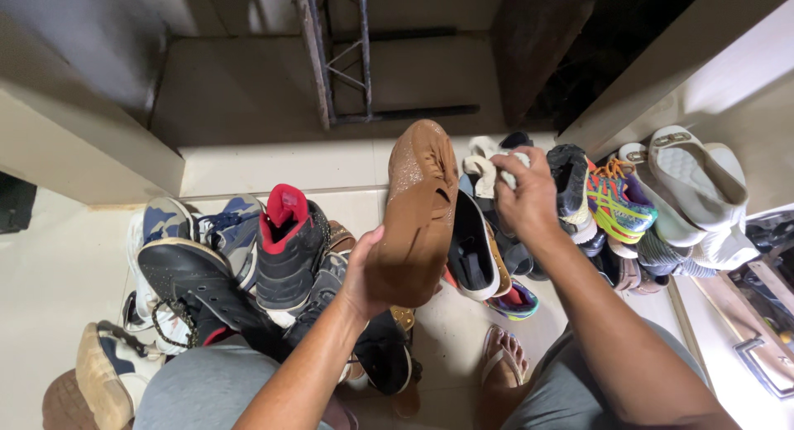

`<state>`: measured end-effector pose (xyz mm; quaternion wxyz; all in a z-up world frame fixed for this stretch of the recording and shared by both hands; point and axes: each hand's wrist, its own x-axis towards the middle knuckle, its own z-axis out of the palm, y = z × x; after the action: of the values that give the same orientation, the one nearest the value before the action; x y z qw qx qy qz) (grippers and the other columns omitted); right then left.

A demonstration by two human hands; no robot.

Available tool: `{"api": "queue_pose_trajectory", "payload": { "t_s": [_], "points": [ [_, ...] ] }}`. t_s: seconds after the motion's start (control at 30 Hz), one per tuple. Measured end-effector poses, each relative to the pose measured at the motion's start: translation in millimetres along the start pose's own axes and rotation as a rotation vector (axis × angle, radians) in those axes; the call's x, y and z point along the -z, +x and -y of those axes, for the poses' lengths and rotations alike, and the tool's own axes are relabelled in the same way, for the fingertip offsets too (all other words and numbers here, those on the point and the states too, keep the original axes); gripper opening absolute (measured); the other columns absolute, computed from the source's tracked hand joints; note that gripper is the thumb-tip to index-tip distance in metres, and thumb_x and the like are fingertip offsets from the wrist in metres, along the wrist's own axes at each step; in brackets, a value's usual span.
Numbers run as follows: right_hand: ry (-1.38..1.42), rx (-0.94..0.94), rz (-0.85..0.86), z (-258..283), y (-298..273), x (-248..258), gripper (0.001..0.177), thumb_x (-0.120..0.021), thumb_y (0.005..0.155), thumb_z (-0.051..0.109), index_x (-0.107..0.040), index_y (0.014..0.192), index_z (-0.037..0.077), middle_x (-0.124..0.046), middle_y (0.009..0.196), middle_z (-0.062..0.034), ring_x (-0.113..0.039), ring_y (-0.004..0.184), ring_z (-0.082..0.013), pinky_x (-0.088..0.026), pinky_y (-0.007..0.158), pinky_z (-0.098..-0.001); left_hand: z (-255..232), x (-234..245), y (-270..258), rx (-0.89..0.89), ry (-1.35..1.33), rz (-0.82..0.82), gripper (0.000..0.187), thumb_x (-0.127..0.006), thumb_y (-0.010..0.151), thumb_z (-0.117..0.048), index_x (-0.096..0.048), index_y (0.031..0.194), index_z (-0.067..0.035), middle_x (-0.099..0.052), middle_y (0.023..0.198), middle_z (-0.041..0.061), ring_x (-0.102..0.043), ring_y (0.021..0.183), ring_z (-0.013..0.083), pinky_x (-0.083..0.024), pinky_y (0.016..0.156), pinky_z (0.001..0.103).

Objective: The person sits on the floor and wipes multiple shoes with a cloth, handling sneakers, sandals, and slip-ons one at a time. The person wipes the uppers and soles, then places each shoe back among the others.

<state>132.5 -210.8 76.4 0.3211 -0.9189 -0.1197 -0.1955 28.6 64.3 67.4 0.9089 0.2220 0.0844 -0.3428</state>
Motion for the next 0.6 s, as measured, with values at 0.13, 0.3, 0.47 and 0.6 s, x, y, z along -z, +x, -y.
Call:
{"api": "queue_pose_trajectory", "payload": {
  "t_s": [0.13, 0.3, 0.47, 0.6],
  "points": [
    [0.101, -0.073, 0.265, 31.4, -2.6, 16.0, 0.026, -0.076, 0.082, 0.017, -0.077, 0.106, 0.009, -0.063, 0.113, -0.0178, -0.065, 0.112, -0.0347, -0.052, 0.100, -0.0428, 1.9, 3.4, 5.1, -0.001, 0.045, -0.012, 0.075, -0.046, 0.092, -0.058, -0.050, 0.147, -0.008, -0.062, 0.137, 0.015, -0.064, 0.120, 0.0307, -0.051, 0.103, 0.053],
    [-0.098, -0.077, 0.346, 55.7, -13.8, 6.1, 0.058, -0.086, 0.071, 0.036, -0.072, 0.115, 0.002, -0.057, 0.111, -0.0252, -0.062, 0.103, -0.0430, -0.050, 0.090, -0.0467, 12.7, 11.9, 10.2, -0.021, 0.076, 0.076, 0.068, -0.049, 0.096, -0.050, -0.048, 0.148, -0.007, -0.062, 0.138, 0.014, -0.063, 0.123, 0.0284, -0.050, 0.107, 0.047],
    [0.011, -0.111, 0.379, 38.0, -6.0, 15.1, 0.038, -0.075, 0.076, 0.030, -0.077, 0.103, 0.003, -0.065, 0.120, -0.0209, -0.067, 0.106, -0.0390, -0.052, 0.095, -0.0442, 15.4, 33.3, 21.6, 0.067, 0.091, 0.066, 0.068, -0.055, 0.096, -0.047, -0.049, 0.147, -0.002, -0.062, 0.140, 0.016, -0.062, 0.126, 0.0268, -0.047, 0.110, 0.044],
    [-0.101, -0.210, 0.512, 31.1, -4.5, 24.0, 0.034, -0.072, 0.074, 0.033, -0.080, 0.095, 0.007, -0.070, 0.109, -0.0188, -0.071, 0.096, -0.0375, -0.054, 0.091, -0.0445, 12.7, 60.7, 35.4, 0.130, 0.525, -0.215, 0.067, -0.062, 0.093, -0.043, -0.050, 0.144, -0.001, -0.064, 0.138, 0.018, -0.063, 0.125, 0.0276, -0.051, 0.104, 0.040]
  ]
}}
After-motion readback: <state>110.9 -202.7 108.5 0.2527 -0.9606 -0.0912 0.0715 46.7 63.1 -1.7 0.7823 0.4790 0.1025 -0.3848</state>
